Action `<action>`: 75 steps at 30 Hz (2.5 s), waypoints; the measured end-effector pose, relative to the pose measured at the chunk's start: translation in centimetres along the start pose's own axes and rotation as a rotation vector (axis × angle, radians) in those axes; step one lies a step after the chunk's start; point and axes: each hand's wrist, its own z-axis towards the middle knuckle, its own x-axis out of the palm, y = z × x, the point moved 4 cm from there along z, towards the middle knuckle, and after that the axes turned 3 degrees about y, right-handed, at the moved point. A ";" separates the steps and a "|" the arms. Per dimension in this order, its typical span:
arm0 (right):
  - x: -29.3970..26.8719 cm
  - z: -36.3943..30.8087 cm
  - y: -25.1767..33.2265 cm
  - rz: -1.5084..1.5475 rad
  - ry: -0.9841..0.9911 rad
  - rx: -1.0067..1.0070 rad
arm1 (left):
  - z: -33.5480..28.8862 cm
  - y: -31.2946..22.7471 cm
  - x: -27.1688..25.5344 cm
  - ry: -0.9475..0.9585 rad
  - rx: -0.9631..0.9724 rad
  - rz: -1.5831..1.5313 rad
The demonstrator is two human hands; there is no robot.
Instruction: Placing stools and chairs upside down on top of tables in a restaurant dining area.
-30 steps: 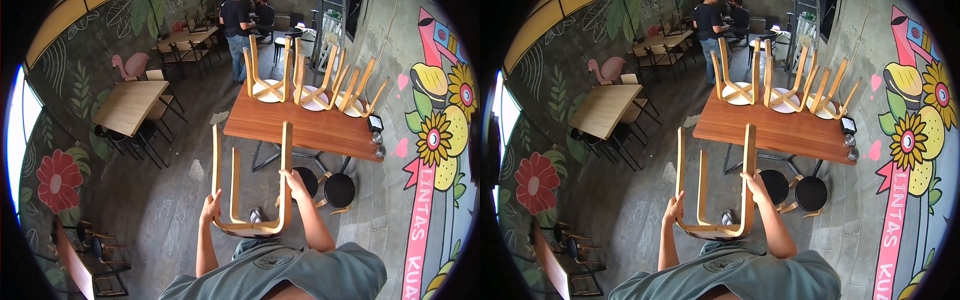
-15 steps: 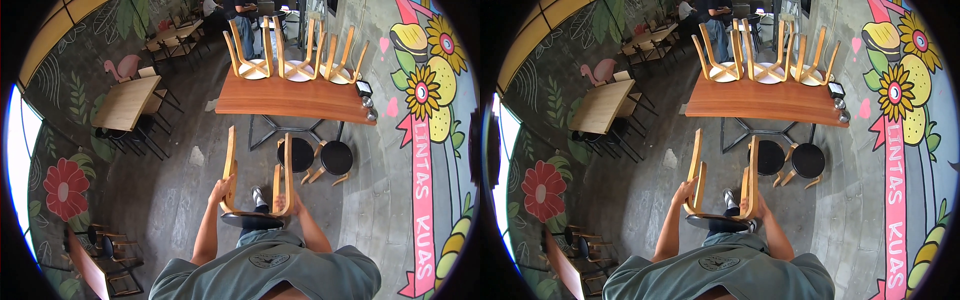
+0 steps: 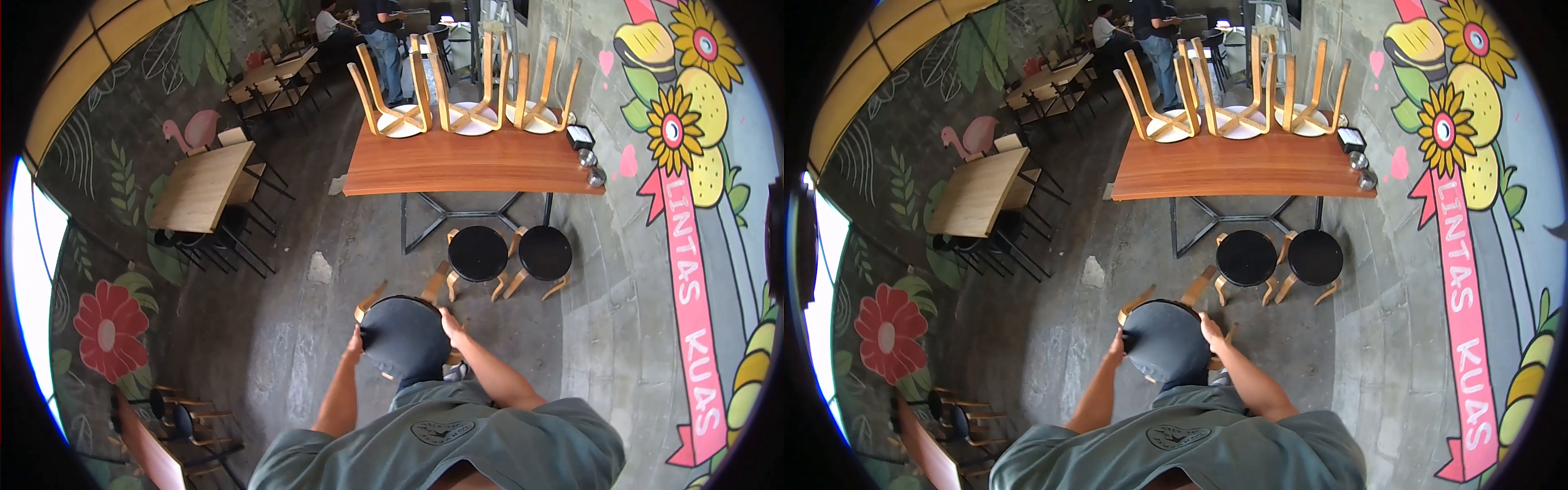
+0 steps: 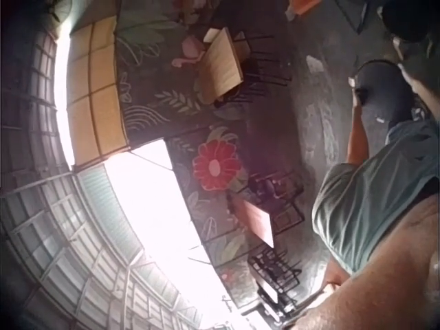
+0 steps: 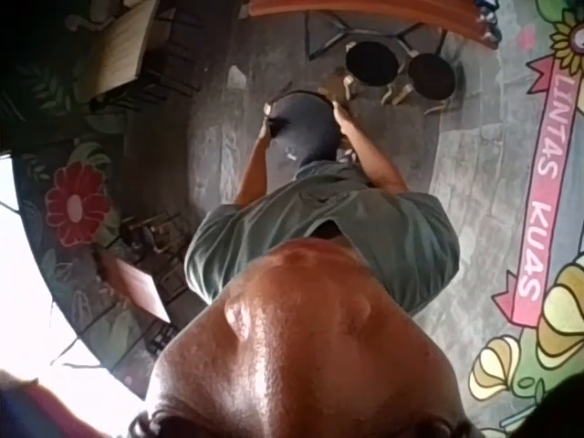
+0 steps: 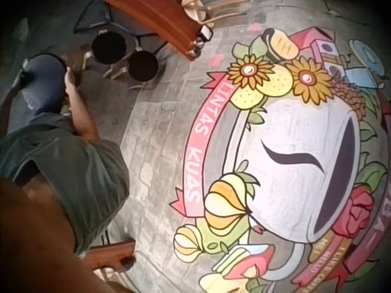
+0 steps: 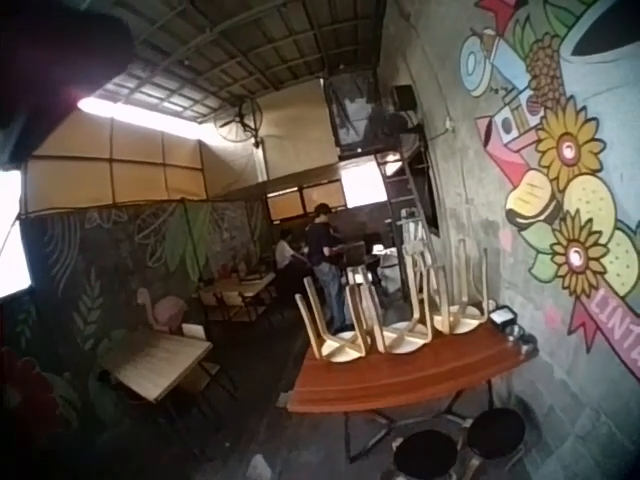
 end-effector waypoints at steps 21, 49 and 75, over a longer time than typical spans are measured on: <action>-0.7 17.0 7.3 0.054 -0.203 0.077 | 15.4 -9.0 -3.7 -0.111 0.391 0.105; -9.6 46.9 11.7 -0.294 -0.555 -0.003 | 50.6 -22.8 4.5 0.124 0.356 0.339; -19.7 3.5 -23.5 -0.140 -0.319 0.523 | 10.4 14.5 -5.2 -0.115 -0.382 0.392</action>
